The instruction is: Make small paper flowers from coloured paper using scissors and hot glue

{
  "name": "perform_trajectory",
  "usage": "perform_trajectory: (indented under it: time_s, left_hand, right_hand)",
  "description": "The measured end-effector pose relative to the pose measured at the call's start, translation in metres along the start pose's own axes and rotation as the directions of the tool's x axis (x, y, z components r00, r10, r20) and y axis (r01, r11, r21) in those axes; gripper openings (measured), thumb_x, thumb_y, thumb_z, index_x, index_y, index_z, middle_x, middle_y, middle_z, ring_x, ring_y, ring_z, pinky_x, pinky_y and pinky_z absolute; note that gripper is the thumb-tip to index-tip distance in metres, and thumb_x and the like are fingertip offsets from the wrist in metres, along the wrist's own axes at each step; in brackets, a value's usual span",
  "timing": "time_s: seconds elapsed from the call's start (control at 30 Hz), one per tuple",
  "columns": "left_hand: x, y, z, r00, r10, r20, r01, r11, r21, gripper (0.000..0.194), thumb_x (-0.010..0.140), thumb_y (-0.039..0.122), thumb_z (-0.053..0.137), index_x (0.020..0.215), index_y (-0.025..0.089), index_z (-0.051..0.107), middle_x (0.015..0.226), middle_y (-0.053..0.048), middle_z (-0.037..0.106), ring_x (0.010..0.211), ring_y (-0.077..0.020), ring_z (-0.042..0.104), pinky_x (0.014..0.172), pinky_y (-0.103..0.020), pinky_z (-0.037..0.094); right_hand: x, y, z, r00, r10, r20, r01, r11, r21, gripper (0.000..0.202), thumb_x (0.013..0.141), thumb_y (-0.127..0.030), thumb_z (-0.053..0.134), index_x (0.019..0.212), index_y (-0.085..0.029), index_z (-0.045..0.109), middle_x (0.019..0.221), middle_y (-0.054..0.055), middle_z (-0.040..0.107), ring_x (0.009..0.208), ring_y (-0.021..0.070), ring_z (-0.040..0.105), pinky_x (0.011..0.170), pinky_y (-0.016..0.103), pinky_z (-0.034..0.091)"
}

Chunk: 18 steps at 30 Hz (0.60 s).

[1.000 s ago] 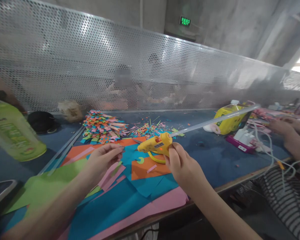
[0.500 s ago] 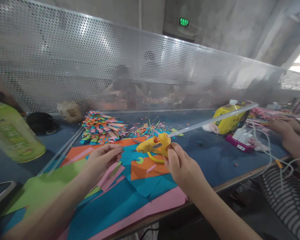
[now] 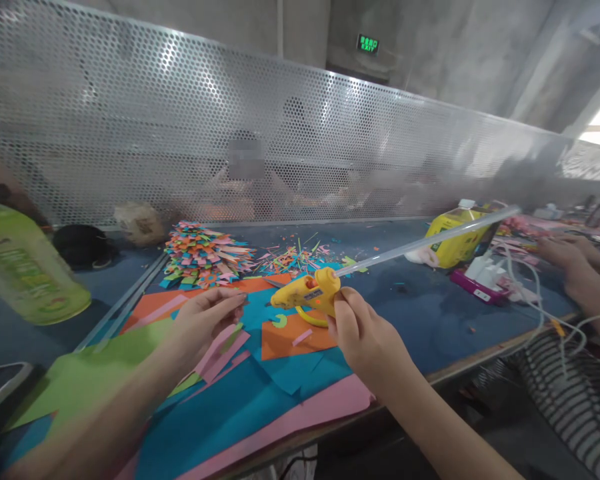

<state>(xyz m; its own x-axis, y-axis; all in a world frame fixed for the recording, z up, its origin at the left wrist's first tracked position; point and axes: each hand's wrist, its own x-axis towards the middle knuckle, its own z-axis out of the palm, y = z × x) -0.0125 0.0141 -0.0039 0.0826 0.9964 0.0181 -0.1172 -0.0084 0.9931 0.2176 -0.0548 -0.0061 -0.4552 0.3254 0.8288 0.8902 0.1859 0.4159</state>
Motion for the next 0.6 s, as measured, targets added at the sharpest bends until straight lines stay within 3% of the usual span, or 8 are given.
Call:
perform_trajectory:
  time_s: [0.6]
  left_hand:
    - [-0.004, 0.0001, 0.0035, 0.988, 0.014, 0.154, -0.009, 0.999, -0.035, 0.023, 0.056, 0.029, 0.073, 0.069, 0.014, 0.063, 0.056, 0.002, 0.06, 0.052, -0.0074, 0.052, 0.054, -0.019, 0.041]
  right_hand:
    - [0.0026, 0.0013, 0.0016, 0.999, 0.031, 0.027, -0.031, 0.999, -0.013, 0.017, 0.082, -0.019, 0.046, 0.096, -0.011, 0.042, 0.084, 0.013, 0.059, 0.073, 0.0184, 0.062, 0.056, 0.023, 0.051]
